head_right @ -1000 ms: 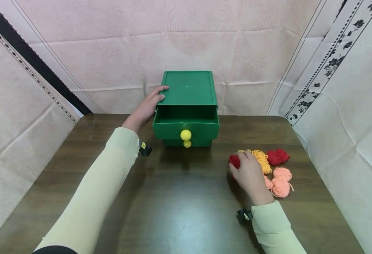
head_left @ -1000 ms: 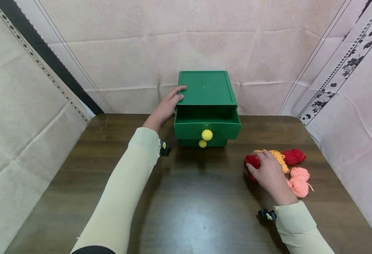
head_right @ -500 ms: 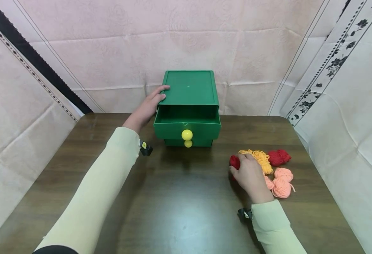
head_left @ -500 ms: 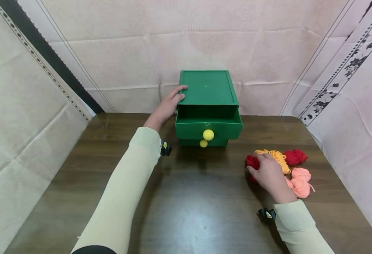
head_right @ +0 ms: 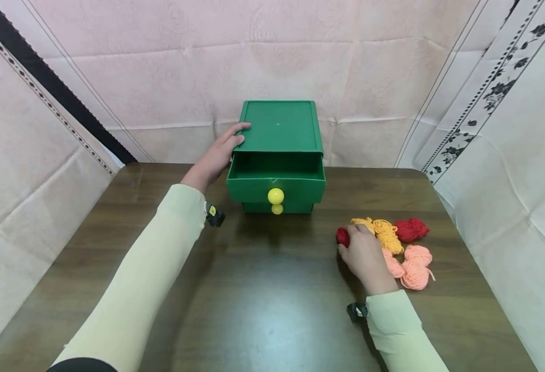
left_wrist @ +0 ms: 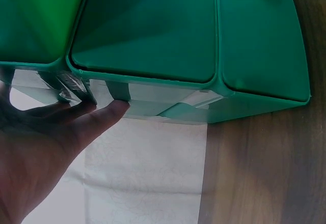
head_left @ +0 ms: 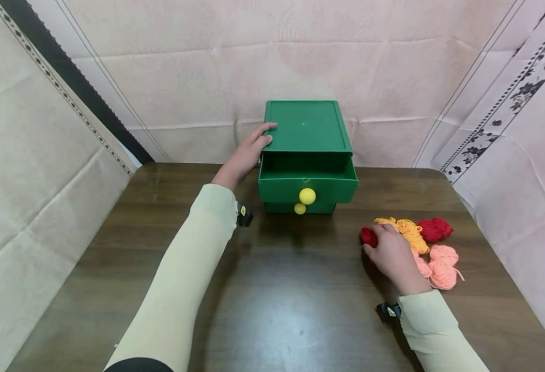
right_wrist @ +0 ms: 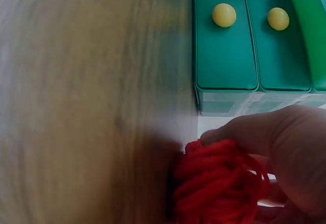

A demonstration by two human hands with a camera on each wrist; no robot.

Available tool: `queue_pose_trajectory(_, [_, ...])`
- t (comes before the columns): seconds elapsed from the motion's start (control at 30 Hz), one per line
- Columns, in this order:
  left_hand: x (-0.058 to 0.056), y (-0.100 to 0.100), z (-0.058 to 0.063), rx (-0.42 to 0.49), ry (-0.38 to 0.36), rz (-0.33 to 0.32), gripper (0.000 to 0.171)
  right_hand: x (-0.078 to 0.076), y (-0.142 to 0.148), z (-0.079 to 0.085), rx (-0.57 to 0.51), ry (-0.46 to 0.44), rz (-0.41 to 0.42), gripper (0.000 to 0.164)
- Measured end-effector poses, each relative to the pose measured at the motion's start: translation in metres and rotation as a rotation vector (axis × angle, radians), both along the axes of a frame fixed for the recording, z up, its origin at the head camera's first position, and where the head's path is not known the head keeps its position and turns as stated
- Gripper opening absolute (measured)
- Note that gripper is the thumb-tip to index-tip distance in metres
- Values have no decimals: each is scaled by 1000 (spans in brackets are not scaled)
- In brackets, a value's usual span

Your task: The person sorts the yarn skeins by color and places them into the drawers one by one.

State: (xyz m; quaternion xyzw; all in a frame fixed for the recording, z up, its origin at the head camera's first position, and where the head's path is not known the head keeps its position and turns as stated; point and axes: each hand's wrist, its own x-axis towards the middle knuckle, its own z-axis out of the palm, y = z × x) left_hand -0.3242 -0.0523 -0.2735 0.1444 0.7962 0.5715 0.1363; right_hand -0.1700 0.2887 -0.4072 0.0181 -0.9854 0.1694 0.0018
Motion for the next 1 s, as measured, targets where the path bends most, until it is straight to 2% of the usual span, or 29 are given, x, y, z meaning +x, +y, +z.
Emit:
queue_pose_trajectory(0.33, [-1,1,0,12,-10,-2,45,0,-2,1,-8,27,19,51])
queue_pose_trajectory(0.63, [-1,0,-1,15,-10,0,45,4,-5,6,-54,101,45,49])
queue_pose_trajectory(1.0, [-5,0,-3,22,-7,-1,44,6,-13,15,-98,233,58,50])
